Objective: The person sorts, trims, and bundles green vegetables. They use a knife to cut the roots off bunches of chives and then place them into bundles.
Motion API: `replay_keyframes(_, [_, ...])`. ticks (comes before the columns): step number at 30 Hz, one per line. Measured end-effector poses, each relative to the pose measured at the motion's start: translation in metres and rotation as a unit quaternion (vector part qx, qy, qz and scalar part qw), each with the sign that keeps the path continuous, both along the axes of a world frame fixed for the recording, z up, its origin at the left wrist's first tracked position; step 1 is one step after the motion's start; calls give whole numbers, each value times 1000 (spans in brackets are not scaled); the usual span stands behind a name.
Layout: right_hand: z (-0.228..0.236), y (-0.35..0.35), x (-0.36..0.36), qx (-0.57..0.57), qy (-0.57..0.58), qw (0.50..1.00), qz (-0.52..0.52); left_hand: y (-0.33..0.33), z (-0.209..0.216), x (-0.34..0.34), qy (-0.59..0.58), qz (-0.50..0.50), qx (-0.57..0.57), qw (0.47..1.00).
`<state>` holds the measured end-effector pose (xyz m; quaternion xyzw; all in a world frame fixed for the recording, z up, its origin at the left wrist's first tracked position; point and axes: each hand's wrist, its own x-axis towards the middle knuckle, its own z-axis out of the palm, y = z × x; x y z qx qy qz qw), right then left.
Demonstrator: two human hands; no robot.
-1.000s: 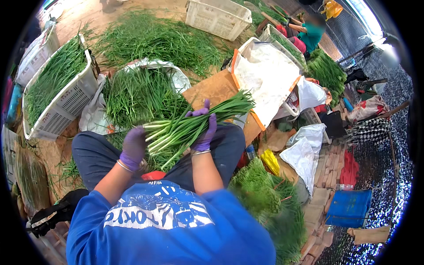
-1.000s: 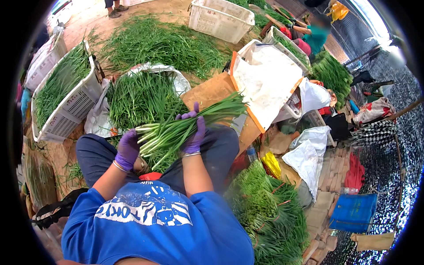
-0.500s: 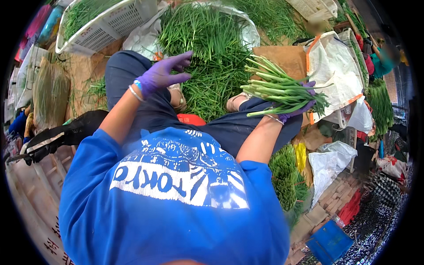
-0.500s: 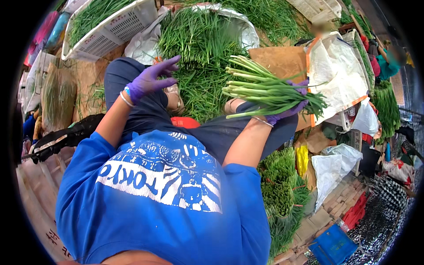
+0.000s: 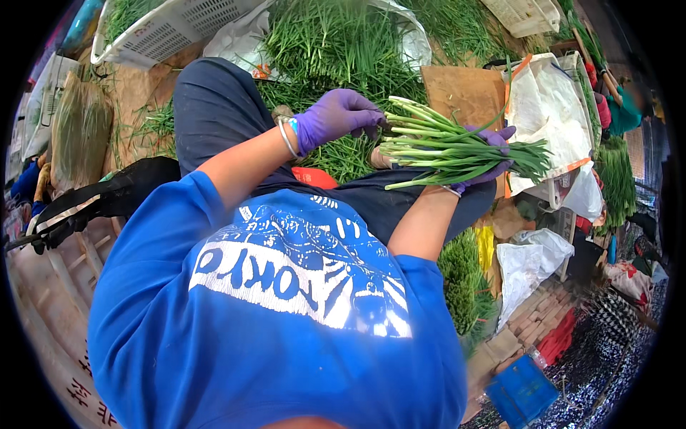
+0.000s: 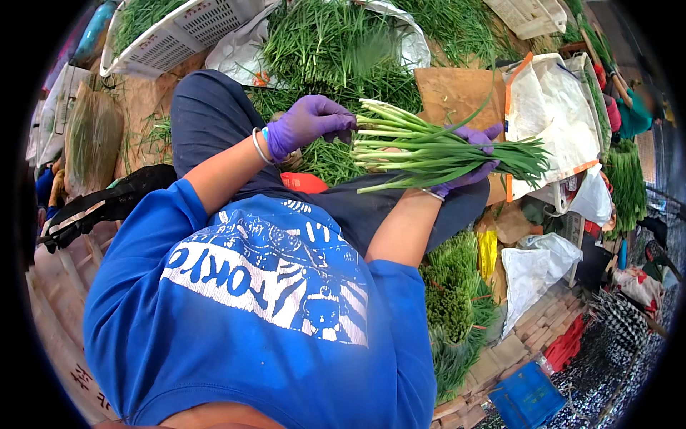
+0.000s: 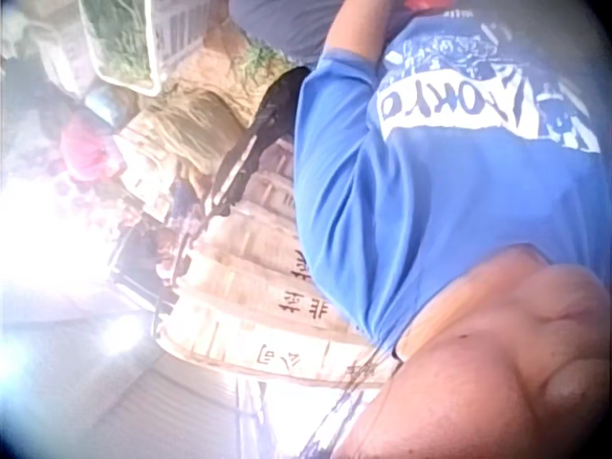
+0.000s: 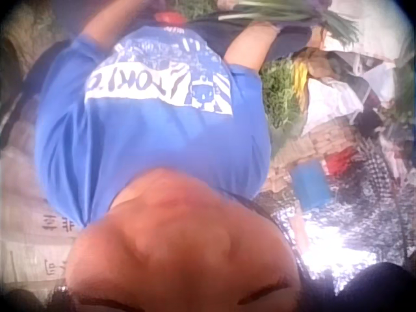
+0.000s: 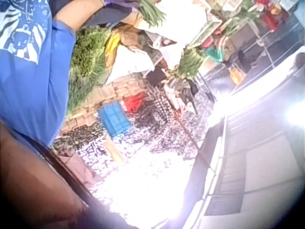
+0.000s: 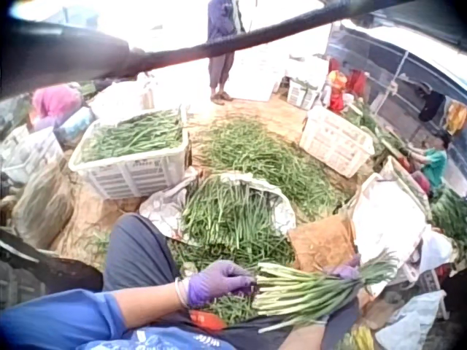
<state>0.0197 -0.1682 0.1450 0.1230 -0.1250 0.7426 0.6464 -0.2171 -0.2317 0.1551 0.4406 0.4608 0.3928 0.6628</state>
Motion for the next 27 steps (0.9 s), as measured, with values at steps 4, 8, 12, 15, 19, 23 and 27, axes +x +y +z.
replay_keyframes(4, [-1, 3, 2, 65, -45, 997, -1, -7, -19, -18, -34, 54, -17, 998])
replay_keyframes(8, [-2, 5, -11, 73, 63, 993, 68, -11, -5, -11, -86, 49, -68, 993])
replay_keyframes(12, [-6, 8, -12, 88, 0, 993, 77, -9, -23, -2, -98, 47, -61, 992])
replay_keyframes(15, [-11, 5, -6, 45, -64, 997, 0, -13, -26, -1, -115, 121, -83, 982])
replay_keyframes(19, [-8, 0, 1, 53, -29, 998, 5, -23, -35, -17, -176, 42, -139, 974])
replay_keyframes(23, [0, 2, -11, 120, -31, 989, 78, -33, -27, 0, -154, -26, -174, 972])
replay_keyframes(27, [1, 1, -23, 111, -76, 987, 81, -26, -9, 23, -253, -23, -81, 964])
